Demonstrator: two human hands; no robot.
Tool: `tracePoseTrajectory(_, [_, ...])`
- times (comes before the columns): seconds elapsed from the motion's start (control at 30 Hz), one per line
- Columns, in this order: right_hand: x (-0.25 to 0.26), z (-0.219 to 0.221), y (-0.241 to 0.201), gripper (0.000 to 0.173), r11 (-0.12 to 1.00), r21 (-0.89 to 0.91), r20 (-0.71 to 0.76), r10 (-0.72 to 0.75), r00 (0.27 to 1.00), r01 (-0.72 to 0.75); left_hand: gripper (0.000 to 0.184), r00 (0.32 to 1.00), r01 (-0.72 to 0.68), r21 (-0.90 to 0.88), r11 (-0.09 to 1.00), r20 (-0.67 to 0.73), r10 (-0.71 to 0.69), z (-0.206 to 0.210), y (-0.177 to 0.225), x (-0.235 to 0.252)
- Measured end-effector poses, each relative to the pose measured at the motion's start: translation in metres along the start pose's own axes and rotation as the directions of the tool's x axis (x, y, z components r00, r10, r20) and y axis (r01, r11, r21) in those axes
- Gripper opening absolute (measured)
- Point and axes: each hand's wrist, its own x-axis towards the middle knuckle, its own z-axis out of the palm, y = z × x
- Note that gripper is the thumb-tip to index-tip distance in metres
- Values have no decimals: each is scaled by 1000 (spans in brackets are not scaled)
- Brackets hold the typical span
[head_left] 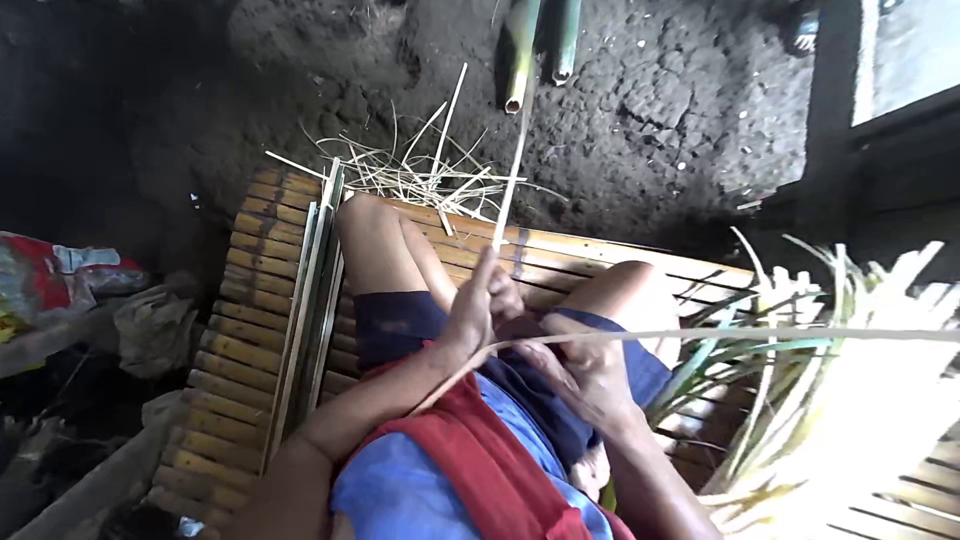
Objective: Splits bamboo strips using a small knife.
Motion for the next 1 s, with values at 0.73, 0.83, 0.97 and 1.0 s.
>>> tracePoseTrajectory(0.73, [-12, 8, 16, 46, 968, -186, -198, 129, 972, -166, 41, 993, 89, 91, 992, -87, -81, -19, 4, 53])
tracePoseTrajectory(0.83, [-7, 3, 34, 42, 936, -162, -294, 256, 921, -312, 40, 967, 206, 231, 951, 99, -234, -5, -9, 26])
tracePoseTrajectory(0.97, [-4, 18, 31, 40, 966, -95, -193, 221, 956, -242, 37, 992, 124, 232, 965, -11, -125, -1, -14, 37])
tracePoseTrajectory(1.0, [-6, 21, 31, 40, 967, -93, -188, 219, 958, -239, 34, 997, 76, 220, 973, -47, -67, -1, -14, 45])
